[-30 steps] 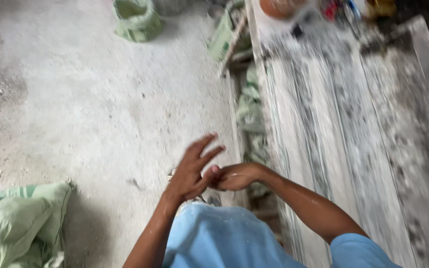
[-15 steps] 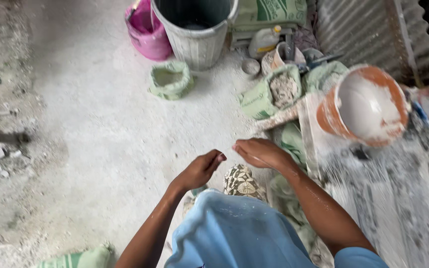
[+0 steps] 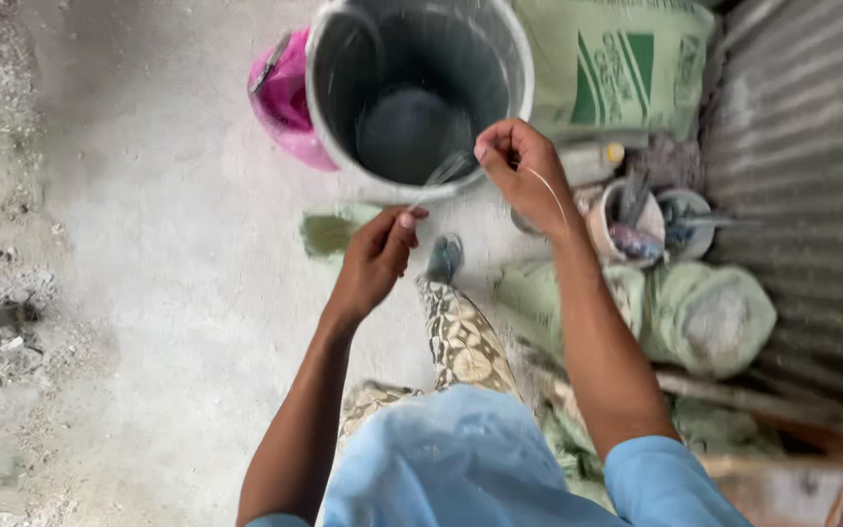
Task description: The person dips handfuls of white fiberglass strands into a bucket of liquid, then lays and spreads the wet strands along the channels of long gypsum cornice molds on the workbench. They later use a small container to scoop white plaster from a bowl and smooth the material over the molds with their hands.
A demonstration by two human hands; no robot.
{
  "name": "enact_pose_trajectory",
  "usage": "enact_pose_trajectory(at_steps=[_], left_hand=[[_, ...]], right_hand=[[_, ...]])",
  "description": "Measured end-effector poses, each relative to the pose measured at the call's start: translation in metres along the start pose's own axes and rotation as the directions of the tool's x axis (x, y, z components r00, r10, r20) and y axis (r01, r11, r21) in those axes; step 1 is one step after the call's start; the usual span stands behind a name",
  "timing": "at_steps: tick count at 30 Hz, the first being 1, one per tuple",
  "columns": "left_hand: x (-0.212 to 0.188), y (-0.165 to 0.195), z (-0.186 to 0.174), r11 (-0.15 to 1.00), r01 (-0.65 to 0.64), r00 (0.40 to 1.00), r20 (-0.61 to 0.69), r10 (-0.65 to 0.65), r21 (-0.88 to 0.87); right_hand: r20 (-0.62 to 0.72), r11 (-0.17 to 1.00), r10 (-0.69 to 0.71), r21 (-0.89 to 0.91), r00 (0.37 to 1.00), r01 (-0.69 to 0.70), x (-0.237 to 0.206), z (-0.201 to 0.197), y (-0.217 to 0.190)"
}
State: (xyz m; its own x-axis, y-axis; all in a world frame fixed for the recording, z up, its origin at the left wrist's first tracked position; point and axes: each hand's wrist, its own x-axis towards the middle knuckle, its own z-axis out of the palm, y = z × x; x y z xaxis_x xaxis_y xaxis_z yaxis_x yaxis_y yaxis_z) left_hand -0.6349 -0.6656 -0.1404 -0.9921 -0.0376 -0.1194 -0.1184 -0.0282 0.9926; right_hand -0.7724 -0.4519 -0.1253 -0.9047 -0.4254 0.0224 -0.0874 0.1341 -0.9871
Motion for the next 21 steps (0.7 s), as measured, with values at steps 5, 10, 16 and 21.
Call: enact_pose_trajectory(at_steps=[5,10,16,21], left_hand=[[0.215,-0.102,-0.020,0.993,0.115,0.991,-0.068,-0.117,-0.040],[0.340,-0.274,-0.013,0.722,0.142,0.910,-0.376,0.173,0.677],[0.443,-0.477,-0.005,0.537,0.645,0.724,-0.208,-0.658,0.544],[0.508,-0.576,-0.018,0.379,0.786,0.586,-0.391,-0.710,0.488]], right_hand=[[0.004,0.678,-0.252,-0.713,0.968,0.180,0.160,0.003,0.135],[0.087,0.499,0.133,-0.866,0.987,0.009,0.169,-0.030,0.259],[0.053,0.475,0.025,-0.879,0.998,0.035,0.155,-0.042,0.345],[-0.107,0.475,0.100,-0.869,0.989,-0.142,0.140,-0.037,0.381]])
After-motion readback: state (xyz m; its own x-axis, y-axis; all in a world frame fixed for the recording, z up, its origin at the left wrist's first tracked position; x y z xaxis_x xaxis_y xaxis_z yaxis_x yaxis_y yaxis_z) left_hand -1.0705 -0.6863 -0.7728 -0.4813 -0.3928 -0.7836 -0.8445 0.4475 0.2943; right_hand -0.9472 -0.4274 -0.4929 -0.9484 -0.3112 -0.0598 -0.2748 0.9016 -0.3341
